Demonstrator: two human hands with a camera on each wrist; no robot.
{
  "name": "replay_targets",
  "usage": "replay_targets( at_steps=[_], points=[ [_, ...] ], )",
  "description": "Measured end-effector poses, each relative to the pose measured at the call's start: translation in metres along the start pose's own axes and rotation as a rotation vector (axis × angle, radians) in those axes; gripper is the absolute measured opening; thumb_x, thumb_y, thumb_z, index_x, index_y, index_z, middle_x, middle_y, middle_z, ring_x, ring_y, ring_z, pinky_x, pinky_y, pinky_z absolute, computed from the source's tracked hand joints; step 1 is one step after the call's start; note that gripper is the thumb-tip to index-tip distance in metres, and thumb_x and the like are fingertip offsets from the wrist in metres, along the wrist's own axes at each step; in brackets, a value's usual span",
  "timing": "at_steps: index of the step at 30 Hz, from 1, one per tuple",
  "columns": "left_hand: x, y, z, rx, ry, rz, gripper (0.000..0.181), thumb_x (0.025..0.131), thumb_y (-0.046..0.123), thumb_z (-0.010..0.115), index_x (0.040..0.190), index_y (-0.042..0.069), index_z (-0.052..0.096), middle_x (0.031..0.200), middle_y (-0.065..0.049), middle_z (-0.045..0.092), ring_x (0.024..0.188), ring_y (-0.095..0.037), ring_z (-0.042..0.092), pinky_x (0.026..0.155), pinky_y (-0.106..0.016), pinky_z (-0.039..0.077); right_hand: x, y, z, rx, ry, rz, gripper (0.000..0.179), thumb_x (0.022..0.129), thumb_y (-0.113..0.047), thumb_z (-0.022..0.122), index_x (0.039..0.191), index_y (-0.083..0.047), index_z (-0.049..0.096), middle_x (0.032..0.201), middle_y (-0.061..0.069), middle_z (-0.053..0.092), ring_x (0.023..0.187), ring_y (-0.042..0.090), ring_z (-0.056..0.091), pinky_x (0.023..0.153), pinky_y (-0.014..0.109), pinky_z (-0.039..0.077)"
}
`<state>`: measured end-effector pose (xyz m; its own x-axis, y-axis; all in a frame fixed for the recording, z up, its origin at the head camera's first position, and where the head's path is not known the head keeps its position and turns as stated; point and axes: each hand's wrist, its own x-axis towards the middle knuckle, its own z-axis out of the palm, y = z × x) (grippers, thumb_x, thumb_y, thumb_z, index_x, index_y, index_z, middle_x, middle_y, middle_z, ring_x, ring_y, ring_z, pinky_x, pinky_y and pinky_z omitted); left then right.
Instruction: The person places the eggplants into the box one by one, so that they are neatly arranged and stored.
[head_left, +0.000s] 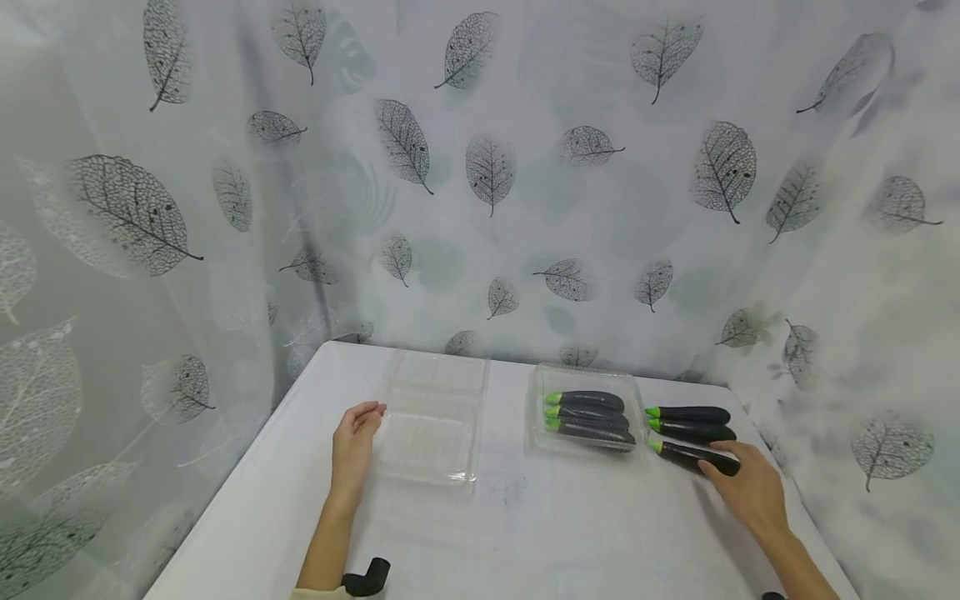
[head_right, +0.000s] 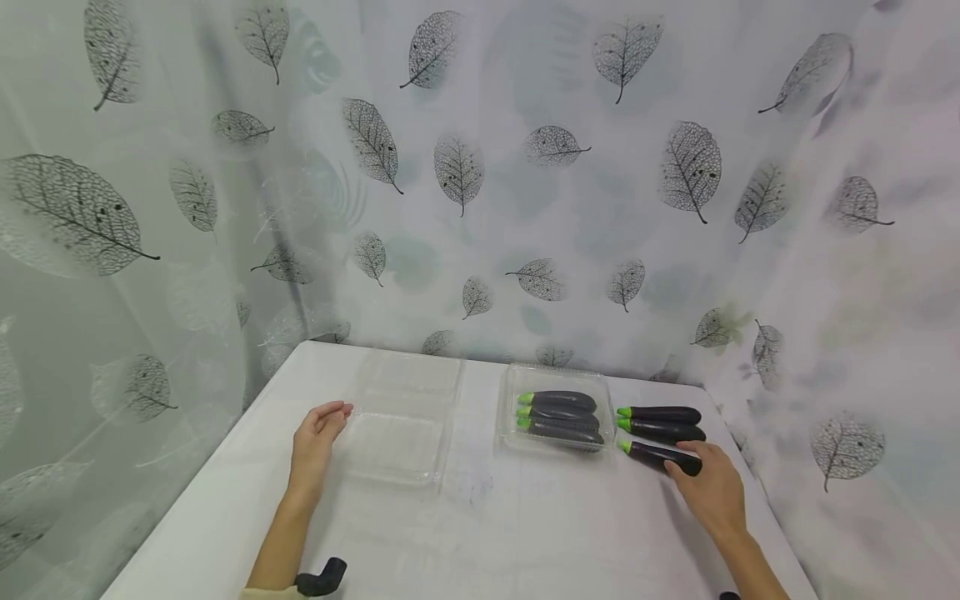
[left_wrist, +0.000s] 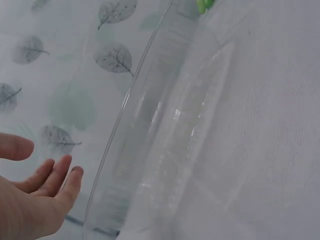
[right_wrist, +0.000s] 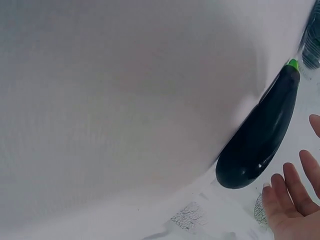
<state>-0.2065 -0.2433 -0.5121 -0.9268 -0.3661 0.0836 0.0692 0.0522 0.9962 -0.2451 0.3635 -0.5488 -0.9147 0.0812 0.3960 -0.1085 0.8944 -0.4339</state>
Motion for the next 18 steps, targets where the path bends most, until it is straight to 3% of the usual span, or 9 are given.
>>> replay_targets(
  at_steps=[3, 8, 13, 18],
  points=[
    [0.002, -0.002, -0.011, 0.066, 0.040, -0.030, 0.038, 0.111, 0.019, 0.050, 0.143, -0.001, 0.052, 0.143, -0.018, 0.060, 0.134, -0.026, 0.053, 0.105, -0.021, 0.043, 0.002, 0.002, 0.000, -0.017, -0.019, -0.007, 0.046, 0.087, -0.023, 0.085, 0.121, 0.003, 0.069, 0.129, 0.039, 0.058, 0.113, 0.059, 0.056, 0.088, 0.071, 0.048],
    [0.007, -0.007, -0.031, 0.089, 0.071, -0.060, 0.040, 0.111, 0.020, 0.049, 0.145, -0.001, 0.051, 0.147, -0.018, 0.056, 0.138, -0.027, 0.050, 0.116, -0.038, 0.040, 0.006, 0.006, 0.001, -0.050, -0.066, -0.018, 0.051, 0.087, -0.025, 0.085, 0.123, 0.005, 0.067, 0.131, 0.041, 0.055, 0.115, 0.061, 0.052, 0.090, 0.074, 0.046],
    [0.011, -0.016, -0.050, 0.089, 0.043, -0.086, 0.045, 0.111, 0.022, 0.048, 0.150, -0.001, 0.046, 0.153, -0.018, 0.052, 0.144, -0.029, 0.044, 0.123, -0.044, 0.034, 0.007, 0.008, 0.001, -0.092, -0.069, -0.051, 0.052, 0.085, -0.020, 0.085, 0.125, 0.008, 0.066, 0.130, 0.041, 0.056, 0.116, 0.062, 0.051, 0.093, 0.075, 0.044],
    [0.014, -0.024, -0.055, 0.092, -0.022, -0.124, 0.047, 0.111, 0.019, 0.049, 0.152, -0.002, 0.044, 0.156, -0.020, 0.049, 0.148, -0.031, 0.042, 0.125, -0.045, 0.031, 0.010, 0.008, 0.002, -0.120, -0.073, -0.052, 0.052, 0.084, -0.017, 0.085, 0.127, 0.007, 0.065, 0.131, 0.040, 0.056, 0.118, 0.061, 0.050, 0.096, 0.075, 0.043]
  ],
)
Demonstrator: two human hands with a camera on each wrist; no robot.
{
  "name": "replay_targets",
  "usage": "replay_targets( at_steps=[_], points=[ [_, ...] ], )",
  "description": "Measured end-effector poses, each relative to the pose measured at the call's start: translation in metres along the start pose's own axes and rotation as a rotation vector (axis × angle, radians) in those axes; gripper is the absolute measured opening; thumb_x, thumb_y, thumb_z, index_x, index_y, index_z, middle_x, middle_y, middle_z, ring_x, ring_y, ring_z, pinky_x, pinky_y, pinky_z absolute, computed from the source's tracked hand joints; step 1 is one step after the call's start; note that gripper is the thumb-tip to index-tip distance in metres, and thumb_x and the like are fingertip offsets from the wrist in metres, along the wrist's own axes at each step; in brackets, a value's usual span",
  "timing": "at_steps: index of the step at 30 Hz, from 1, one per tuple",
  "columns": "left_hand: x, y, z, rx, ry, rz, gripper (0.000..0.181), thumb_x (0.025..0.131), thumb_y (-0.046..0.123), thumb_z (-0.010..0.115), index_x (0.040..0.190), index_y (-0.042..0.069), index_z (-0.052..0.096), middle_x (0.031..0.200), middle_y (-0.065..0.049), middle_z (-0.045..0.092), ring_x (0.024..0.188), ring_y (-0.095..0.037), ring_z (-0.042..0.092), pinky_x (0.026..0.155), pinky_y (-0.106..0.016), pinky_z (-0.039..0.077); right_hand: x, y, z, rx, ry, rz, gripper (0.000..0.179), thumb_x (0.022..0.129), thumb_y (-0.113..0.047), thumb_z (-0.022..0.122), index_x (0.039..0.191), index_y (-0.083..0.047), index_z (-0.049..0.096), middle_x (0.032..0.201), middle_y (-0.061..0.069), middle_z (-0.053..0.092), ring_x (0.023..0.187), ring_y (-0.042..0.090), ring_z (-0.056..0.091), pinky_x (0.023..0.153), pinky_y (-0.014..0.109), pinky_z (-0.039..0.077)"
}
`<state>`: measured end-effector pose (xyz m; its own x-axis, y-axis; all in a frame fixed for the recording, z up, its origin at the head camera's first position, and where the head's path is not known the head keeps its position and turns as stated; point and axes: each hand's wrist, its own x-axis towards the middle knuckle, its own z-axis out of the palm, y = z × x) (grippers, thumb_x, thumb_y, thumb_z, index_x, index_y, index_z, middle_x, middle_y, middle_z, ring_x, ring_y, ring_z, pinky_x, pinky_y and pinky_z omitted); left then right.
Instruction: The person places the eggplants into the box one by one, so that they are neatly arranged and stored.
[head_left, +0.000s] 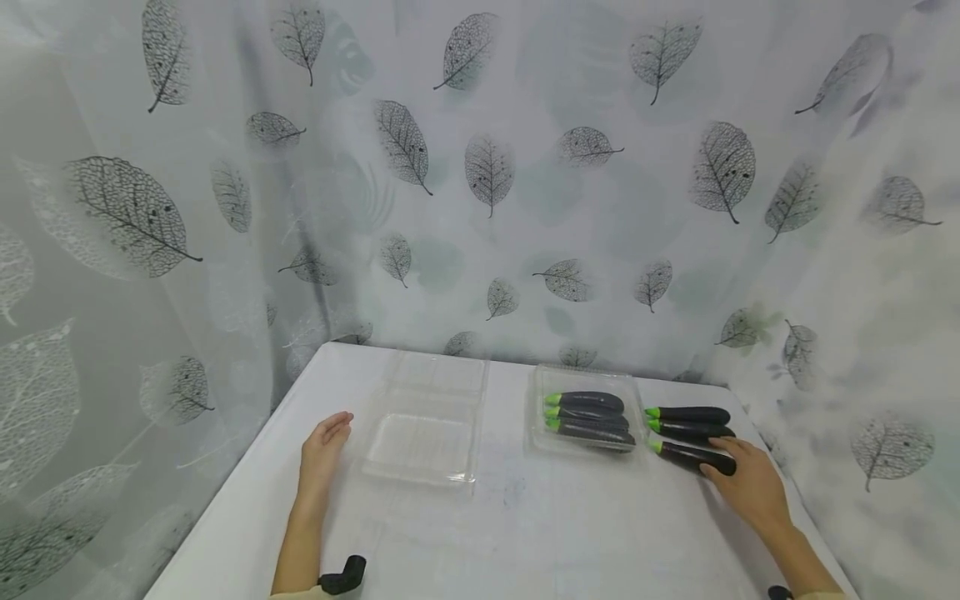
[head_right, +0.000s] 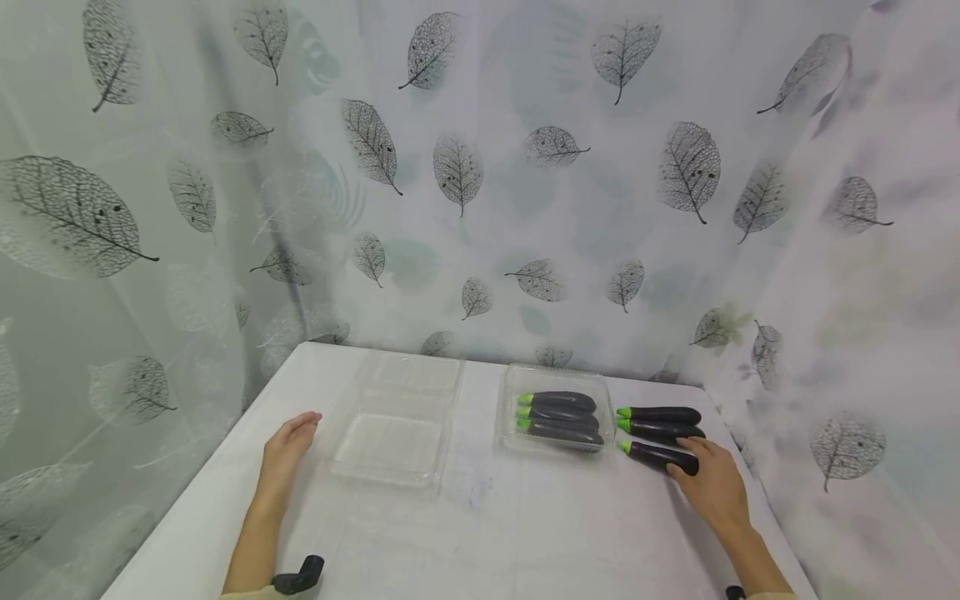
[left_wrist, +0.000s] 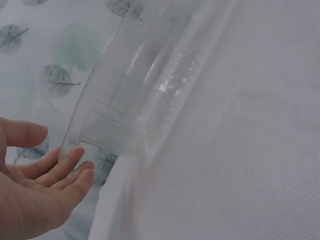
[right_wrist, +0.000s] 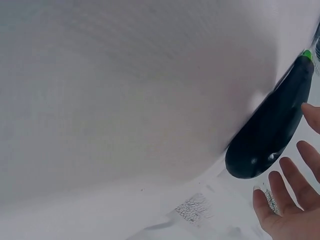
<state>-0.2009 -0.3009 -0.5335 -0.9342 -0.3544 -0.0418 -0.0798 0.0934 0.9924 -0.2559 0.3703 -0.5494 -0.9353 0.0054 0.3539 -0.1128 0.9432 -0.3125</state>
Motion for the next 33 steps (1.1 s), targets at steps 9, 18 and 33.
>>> replay_targets(
  at_steps=[9, 18, 33],
  points=[
    [0.006, -0.014, 0.004, -0.105, -0.087, -0.021, 0.049, 0.109, 0.011, 0.053, 0.155, -0.001, 0.042, 0.158, -0.019, 0.048, 0.148, -0.027, 0.044, 0.101, -0.008, 0.043, 0.003, 0.005, 0.002, -0.010, -0.051, -0.006, 0.049, 0.083, -0.010, 0.083, 0.127, 0.005, 0.067, 0.129, 0.041, 0.058, 0.116, 0.061, 0.052, 0.094, 0.074, 0.045],
    [0.007, -0.019, 0.006, -0.141, -0.124, -0.018, 0.048, 0.109, 0.010, 0.053, 0.155, 0.001, 0.043, 0.158, -0.016, 0.048, 0.148, -0.026, 0.045, 0.107, -0.012, 0.044, 0.004, 0.014, 0.005, 0.005, -0.058, -0.076, 0.045, 0.082, -0.005, 0.081, 0.124, 0.004, 0.068, 0.124, 0.040, 0.061, 0.111, 0.062, 0.055, 0.090, 0.074, 0.046],
    [0.001, -0.016, 0.007, -0.163, -0.144, -0.030, 0.048, 0.110, 0.008, 0.051, 0.157, 0.001, 0.042, 0.160, -0.015, 0.046, 0.149, -0.026, 0.043, 0.121, -0.032, 0.035, -0.001, 0.009, -0.004, 0.057, -0.019, 0.054, 0.046, 0.089, -0.011, 0.079, 0.129, 0.006, 0.065, 0.128, 0.041, 0.058, 0.114, 0.064, 0.054, 0.088, 0.074, 0.046]
  ],
)
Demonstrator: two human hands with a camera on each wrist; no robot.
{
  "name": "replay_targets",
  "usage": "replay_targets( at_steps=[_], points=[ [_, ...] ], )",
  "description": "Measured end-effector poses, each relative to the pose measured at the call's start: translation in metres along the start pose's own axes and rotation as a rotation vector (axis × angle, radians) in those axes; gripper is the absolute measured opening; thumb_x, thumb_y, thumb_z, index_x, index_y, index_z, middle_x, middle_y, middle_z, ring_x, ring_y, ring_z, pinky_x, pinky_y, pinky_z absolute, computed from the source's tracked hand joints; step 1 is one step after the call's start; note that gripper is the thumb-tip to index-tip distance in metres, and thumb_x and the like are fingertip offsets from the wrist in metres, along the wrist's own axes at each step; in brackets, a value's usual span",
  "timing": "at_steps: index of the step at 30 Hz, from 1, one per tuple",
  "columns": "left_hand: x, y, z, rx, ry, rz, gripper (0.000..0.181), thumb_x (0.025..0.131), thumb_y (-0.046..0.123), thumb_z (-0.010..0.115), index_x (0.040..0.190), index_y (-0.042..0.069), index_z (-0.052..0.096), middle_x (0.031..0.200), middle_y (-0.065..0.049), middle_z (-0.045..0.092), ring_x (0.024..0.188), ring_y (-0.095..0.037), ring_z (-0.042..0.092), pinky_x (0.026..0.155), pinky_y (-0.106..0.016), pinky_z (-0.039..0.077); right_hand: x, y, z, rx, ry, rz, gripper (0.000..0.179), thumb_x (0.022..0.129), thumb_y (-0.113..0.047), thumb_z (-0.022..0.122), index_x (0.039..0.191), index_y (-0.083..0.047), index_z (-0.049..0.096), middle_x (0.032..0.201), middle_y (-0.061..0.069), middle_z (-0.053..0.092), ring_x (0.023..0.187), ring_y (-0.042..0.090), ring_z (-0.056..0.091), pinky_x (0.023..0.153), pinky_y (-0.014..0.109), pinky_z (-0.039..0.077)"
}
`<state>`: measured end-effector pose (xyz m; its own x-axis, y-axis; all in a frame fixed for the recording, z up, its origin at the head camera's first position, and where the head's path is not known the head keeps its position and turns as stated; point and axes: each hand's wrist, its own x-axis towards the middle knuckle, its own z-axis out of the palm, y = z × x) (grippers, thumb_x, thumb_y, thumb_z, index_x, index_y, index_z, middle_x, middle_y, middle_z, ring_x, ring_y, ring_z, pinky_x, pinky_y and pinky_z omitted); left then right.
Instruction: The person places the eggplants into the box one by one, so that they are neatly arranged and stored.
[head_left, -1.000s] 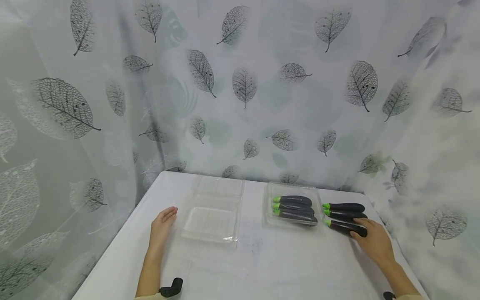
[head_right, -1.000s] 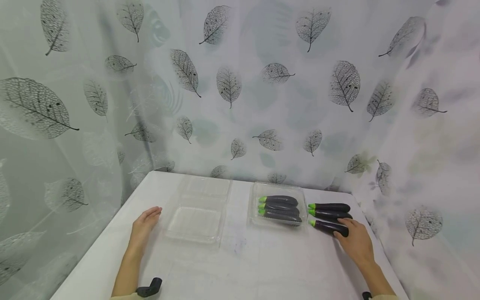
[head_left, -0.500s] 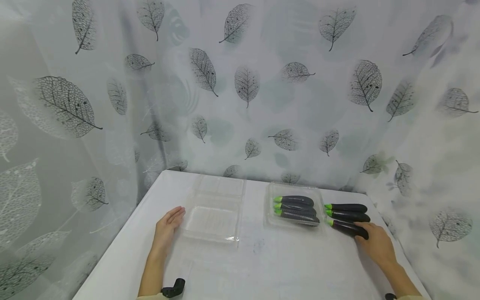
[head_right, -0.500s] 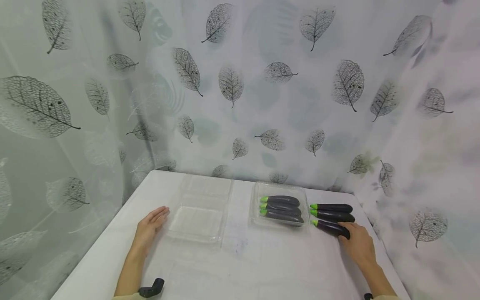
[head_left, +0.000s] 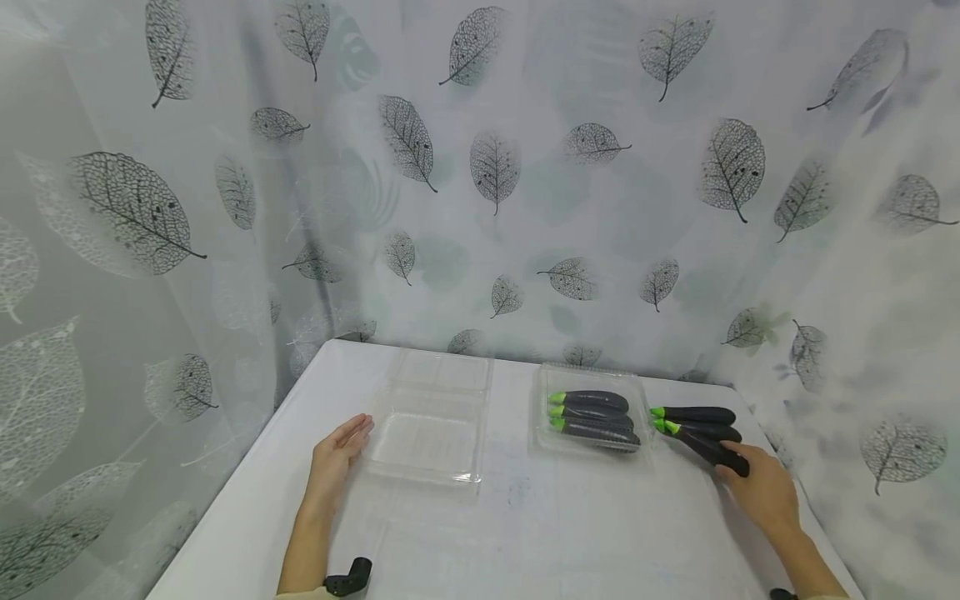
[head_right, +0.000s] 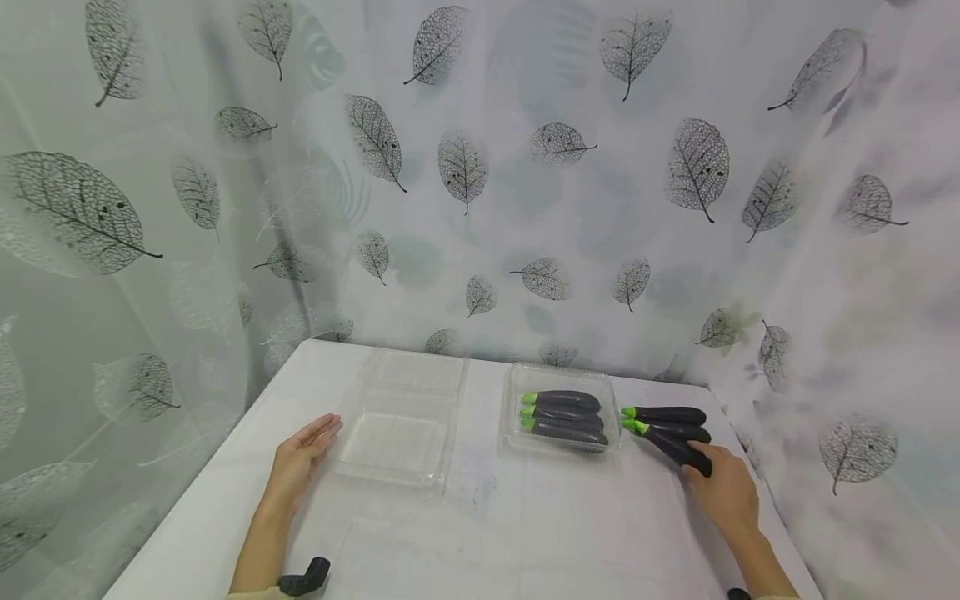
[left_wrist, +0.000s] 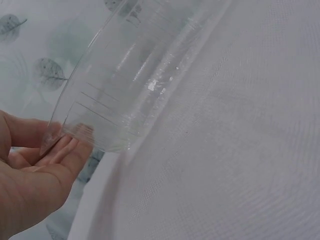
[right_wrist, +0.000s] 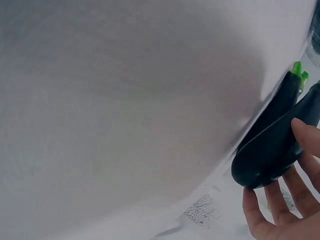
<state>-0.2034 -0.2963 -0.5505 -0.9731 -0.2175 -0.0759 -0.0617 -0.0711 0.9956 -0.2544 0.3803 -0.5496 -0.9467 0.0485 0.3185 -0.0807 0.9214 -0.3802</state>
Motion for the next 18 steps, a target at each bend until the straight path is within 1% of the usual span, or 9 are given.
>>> replay_targets(
  at_steps=[5, 7, 11, 14, 18],
  points=[
    [0.000, -0.001, 0.000, 0.003, 0.004, -0.006, 0.048, 0.109, 0.009, 0.052, 0.156, 0.003, 0.043, 0.160, -0.014, 0.047, 0.149, -0.026, 0.043, 0.124, -0.037, 0.033, -0.001, -0.004, -0.004, 0.029, 0.061, 0.011, 0.046, 0.090, -0.011, 0.080, 0.130, 0.006, 0.066, 0.127, 0.041, 0.060, 0.112, 0.062, 0.056, 0.086, 0.073, 0.047],
    [0.000, -0.003, 0.000, 0.007, 0.009, -0.013, 0.048, 0.109, 0.010, 0.053, 0.156, 0.004, 0.044, 0.159, -0.012, 0.048, 0.149, -0.025, 0.044, 0.124, -0.038, 0.033, -0.001, -0.008, -0.005, 0.037, 0.078, 0.023, 0.046, 0.090, -0.011, 0.080, 0.131, 0.005, 0.065, 0.127, 0.040, 0.060, 0.112, 0.062, 0.056, 0.087, 0.073, 0.047],
    [0.001, -0.006, 0.000, 0.019, -0.003, -0.018, 0.048, 0.109, 0.012, 0.053, 0.156, 0.005, 0.044, 0.159, -0.010, 0.049, 0.148, -0.024, 0.044, 0.125, -0.039, 0.032, 0.000, -0.018, -0.008, 0.051, 0.107, 0.048, 0.047, 0.091, -0.012, 0.080, 0.133, 0.005, 0.065, 0.130, 0.039, 0.060, 0.114, 0.060, 0.056, 0.087, 0.072, 0.047],
    [0.001, -0.008, 0.001, 0.021, -0.021, -0.020, 0.048, 0.110, 0.012, 0.052, 0.156, 0.006, 0.044, 0.159, -0.009, 0.049, 0.148, -0.022, 0.045, 0.124, -0.037, 0.032, -0.001, -0.028, -0.010, 0.063, 0.137, 0.038, 0.047, 0.091, -0.011, 0.080, 0.132, 0.004, 0.065, 0.130, 0.038, 0.060, 0.113, 0.059, 0.057, 0.086, 0.071, 0.048],
    [-0.001, -0.007, 0.003, 0.012, -0.029, -0.024, 0.047, 0.109, 0.011, 0.052, 0.155, 0.007, 0.045, 0.159, -0.009, 0.049, 0.147, -0.022, 0.046, 0.123, -0.035, 0.034, -0.001, -0.041, -0.014, 0.074, 0.176, 0.001, 0.046, 0.089, -0.008, 0.081, 0.130, 0.005, 0.066, 0.128, 0.037, 0.062, 0.112, 0.059, 0.058, 0.086, 0.071, 0.048]
  ],
)
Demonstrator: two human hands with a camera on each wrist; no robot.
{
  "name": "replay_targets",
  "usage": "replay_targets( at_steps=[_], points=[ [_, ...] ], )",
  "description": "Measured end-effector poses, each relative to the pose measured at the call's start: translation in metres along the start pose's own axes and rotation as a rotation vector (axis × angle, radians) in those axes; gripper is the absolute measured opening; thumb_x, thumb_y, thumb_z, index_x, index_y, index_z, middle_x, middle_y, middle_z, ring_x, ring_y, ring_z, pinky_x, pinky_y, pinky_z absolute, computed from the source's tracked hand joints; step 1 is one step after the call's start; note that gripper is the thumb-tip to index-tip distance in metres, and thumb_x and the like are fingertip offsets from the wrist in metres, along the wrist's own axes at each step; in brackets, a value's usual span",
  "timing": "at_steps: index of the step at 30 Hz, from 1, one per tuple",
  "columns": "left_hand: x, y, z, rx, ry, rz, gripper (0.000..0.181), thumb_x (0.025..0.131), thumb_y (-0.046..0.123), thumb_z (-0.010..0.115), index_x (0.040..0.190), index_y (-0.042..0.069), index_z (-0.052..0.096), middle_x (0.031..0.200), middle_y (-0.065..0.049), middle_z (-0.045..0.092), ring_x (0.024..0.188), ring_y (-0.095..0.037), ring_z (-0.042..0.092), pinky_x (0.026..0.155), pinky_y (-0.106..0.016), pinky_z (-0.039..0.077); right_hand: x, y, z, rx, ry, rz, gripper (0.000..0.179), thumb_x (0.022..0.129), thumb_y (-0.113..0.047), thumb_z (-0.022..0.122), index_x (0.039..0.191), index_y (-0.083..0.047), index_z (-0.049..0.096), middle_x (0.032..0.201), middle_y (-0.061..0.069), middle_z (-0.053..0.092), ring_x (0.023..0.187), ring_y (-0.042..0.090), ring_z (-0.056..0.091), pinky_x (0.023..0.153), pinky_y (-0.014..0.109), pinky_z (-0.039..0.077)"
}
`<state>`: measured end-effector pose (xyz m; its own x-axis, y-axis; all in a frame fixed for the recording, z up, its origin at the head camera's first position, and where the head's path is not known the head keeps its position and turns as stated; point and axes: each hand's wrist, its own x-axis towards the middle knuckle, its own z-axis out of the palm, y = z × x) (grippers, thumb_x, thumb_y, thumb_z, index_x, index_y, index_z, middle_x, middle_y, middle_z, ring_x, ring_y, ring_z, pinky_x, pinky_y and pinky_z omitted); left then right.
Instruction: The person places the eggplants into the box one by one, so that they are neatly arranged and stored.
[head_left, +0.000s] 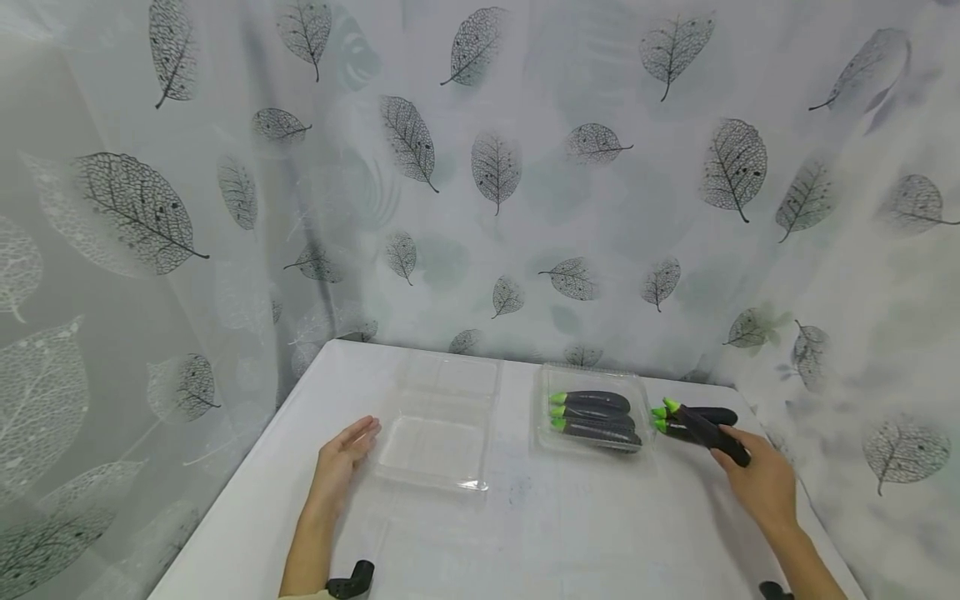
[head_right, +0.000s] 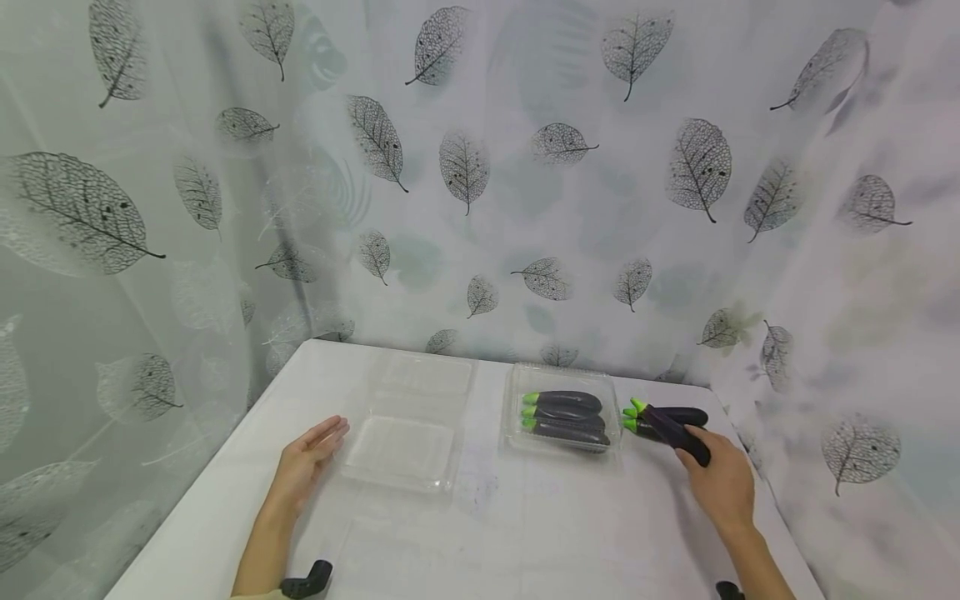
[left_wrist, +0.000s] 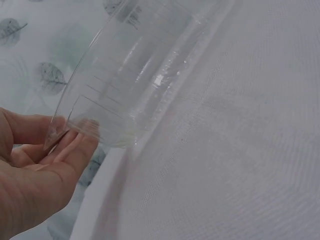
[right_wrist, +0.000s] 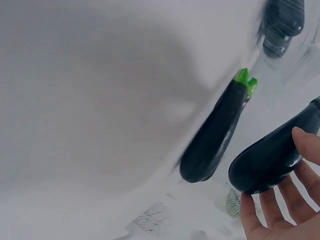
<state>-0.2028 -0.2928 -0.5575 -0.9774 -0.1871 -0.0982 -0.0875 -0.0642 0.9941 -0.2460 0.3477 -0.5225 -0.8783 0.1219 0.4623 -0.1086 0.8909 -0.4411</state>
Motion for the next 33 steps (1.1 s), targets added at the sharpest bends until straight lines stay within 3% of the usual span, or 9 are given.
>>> replay_targets(
  at_steps=[10, 15, 23, 28, 33],
  points=[
    [-0.007, 0.003, -0.001, 0.011, -0.029, 0.003, 0.050, 0.108, 0.013, 0.056, 0.156, 0.005, 0.045, 0.159, -0.013, 0.048, 0.148, -0.025, 0.045, 0.124, -0.038, 0.032, 0.003, -0.030, -0.006, 0.032, 0.004, -0.021, 0.047, 0.091, -0.012, 0.081, 0.134, 0.001, 0.066, 0.132, 0.034, 0.061, 0.117, 0.058, 0.056, 0.090, 0.072, 0.047],
    [-0.009, 0.004, 0.000, 0.023, -0.040, 0.005, 0.049, 0.107, 0.012, 0.058, 0.155, 0.005, 0.047, 0.158, -0.014, 0.050, 0.149, -0.027, 0.044, 0.125, -0.043, 0.031, 0.003, -0.047, -0.009, 0.071, 0.033, -0.082, 0.048, 0.087, -0.009, 0.084, 0.131, 0.001, 0.068, 0.128, 0.033, 0.064, 0.111, 0.057, 0.059, 0.084, 0.070, 0.048],
    [-0.010, 0.004, -0.001, -0.007, -0.083, 0.026, 0.047, 0.105, 0.007, 0.060, 0.151, 0.002, 0.051, 0.153, -0.017, 0.054, 0.145, -0.029, 0.049, 0.116, -0.033, 0.044, 0.001, -0.075, -0.009, 0.106, 0.046, -0.103, 0.048, 0.087, -0.008, 0.084, 0.132, -0.001, 0.068, 0.130, 0.029, 0.064, 0.109, 0.052, 0.061, 0.080, 0.066, 0.051],
    [-0.009, 0.000, -0.003, -0.002, -0.101, 0.019, 0.048, 0.104, 0.006, 0.061, 0.151, 0.002, 0.051, 0.152, -0.016, 0.055, 0.144, -0.028, 0.050, 0.113, -0.029, 0.046, -0.003, -0.095, -0.009, 0.152, 0.052, -0.157, 0.050, 0.085, -0.006, 0.086, 0.132, -0.004, 0.070, 0.126, 0.024, 0.067, 0.103, 0.047, 0.065, 0.075, 0.058, 0.053],
    [-0.009, -0.001, -0.004, 0.009, -0.114, 0.023, 0.048, 0.104, 0.005, 0.062, 0.151, 0.002, 0.052, 0.151, -0.016, 0.057, 0.143, -0.028, 0.051, 0.105, -0.019, 0.050, -0.005, -0.116, -0.009, 0.188, 0.044, -0.191, 0.050, 0.085, -0.007, 0.087, 0.132, -0.007, 0.070, 0.127, 0.021, 0.068, 0.108, 0.044, 0.063, 0.080, 0.059, 0.052]
  ],
)
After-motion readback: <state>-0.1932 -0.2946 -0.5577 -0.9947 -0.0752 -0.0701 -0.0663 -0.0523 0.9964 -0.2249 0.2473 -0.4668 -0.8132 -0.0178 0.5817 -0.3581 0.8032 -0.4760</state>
